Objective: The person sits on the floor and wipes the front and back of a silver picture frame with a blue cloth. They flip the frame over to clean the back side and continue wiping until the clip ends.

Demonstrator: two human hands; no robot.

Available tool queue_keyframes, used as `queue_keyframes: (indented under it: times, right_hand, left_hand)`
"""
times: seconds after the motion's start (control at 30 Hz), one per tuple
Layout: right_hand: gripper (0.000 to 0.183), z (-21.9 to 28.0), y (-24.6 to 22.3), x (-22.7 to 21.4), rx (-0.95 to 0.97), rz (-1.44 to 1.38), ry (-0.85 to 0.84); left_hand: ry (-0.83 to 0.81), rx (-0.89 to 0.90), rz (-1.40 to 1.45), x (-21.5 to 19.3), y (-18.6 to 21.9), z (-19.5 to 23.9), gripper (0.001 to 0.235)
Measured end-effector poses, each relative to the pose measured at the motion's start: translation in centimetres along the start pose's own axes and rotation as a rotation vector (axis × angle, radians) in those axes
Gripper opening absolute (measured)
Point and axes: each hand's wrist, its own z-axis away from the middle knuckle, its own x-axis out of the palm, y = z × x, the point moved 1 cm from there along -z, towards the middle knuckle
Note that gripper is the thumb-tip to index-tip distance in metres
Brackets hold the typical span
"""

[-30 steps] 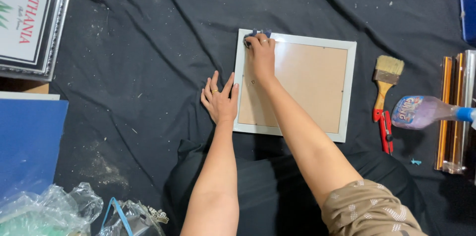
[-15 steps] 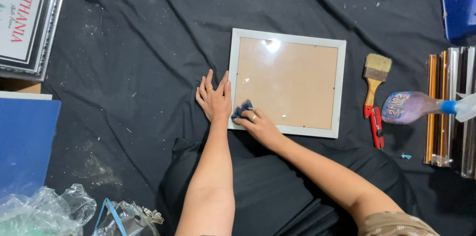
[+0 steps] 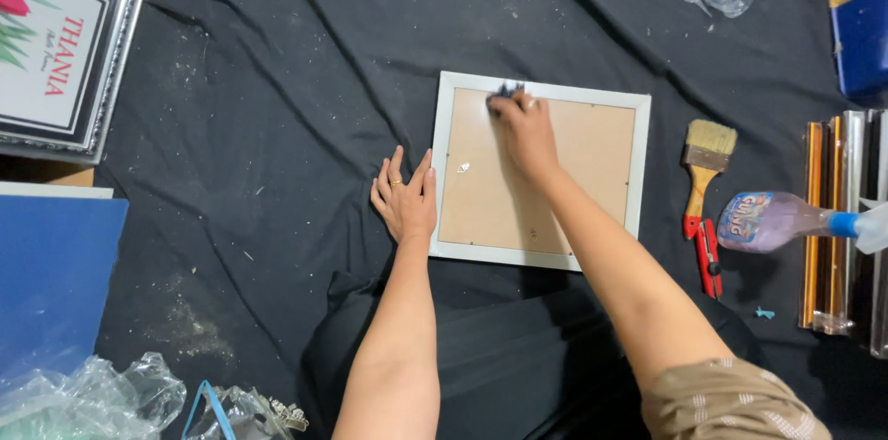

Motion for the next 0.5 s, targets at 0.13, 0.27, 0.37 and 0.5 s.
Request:
queue_keyframes:
  times: [0.13,0.27,0.37,0.5]
  right_hand:
    - [0.025,7.6,-3.8,-3.3,-0.056,-0.103,-0.148]
    - [0.034,16.3,-3.3,-5.2,-0.275,-0.059,-0.281]
    - [0.028,16.1,-0.6,-5.6,-0.346,0.047,-0.284]
    - [0.027,9.9,3.6,-4.7,-0.273,0.209,-0.193]
  left_hand:
    - [0.015,0.016,-0.019,0.7,-0.4,0.0,0.031]
    - [0.035,0.02,-0.023,1.0,-0.6,0.1,0.031]
    - [0.029,0.008,-0.003,0.4,-0.2,0.1,0.033]
    - [-0.015,0.006,0.011,-1.1,0.5,0.0,0.048]
